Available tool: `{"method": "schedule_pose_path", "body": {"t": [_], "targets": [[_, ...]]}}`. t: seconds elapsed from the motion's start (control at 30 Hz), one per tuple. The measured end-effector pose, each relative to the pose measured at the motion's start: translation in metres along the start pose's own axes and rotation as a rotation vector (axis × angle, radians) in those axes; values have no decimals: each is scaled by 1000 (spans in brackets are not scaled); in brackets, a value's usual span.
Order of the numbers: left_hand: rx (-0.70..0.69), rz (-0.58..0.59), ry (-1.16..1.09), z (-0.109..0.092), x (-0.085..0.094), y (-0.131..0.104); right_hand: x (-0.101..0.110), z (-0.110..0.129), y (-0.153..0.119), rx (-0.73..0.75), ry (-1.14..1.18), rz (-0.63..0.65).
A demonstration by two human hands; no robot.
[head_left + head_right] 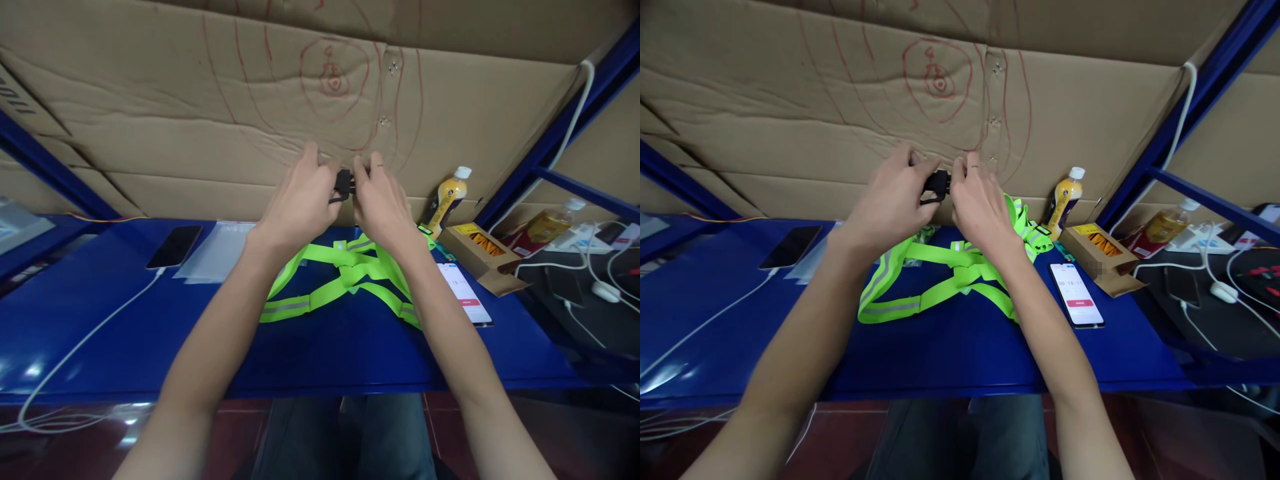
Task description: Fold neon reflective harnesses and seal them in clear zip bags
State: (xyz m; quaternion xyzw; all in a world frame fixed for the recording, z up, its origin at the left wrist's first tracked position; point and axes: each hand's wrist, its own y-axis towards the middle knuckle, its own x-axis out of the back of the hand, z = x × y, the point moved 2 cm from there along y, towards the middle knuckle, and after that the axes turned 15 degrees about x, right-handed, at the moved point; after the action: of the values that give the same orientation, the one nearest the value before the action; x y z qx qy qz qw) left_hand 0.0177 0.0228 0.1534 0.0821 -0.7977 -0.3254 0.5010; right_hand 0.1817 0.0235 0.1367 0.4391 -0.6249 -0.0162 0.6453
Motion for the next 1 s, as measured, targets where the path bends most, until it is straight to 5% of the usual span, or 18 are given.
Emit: {"method": "schedule_pose_path", "body": {"t": [0.2, 0.6, 0.8, 1.0], "targets": [[-20, -57, -77, 12, -12, 4, -13, -16, -4, 67, 51, -171], [-46, -109, -51, 4, -33, -1, -20, -6, -3, 90, 70, -79], [-17, -47, -7, -5, -24, 1, -5, 5, -3, 123, 167, 0], [-1, -34, 23, 0, -5, 4, 18, -28, -10, 242, 622, -139]]}}
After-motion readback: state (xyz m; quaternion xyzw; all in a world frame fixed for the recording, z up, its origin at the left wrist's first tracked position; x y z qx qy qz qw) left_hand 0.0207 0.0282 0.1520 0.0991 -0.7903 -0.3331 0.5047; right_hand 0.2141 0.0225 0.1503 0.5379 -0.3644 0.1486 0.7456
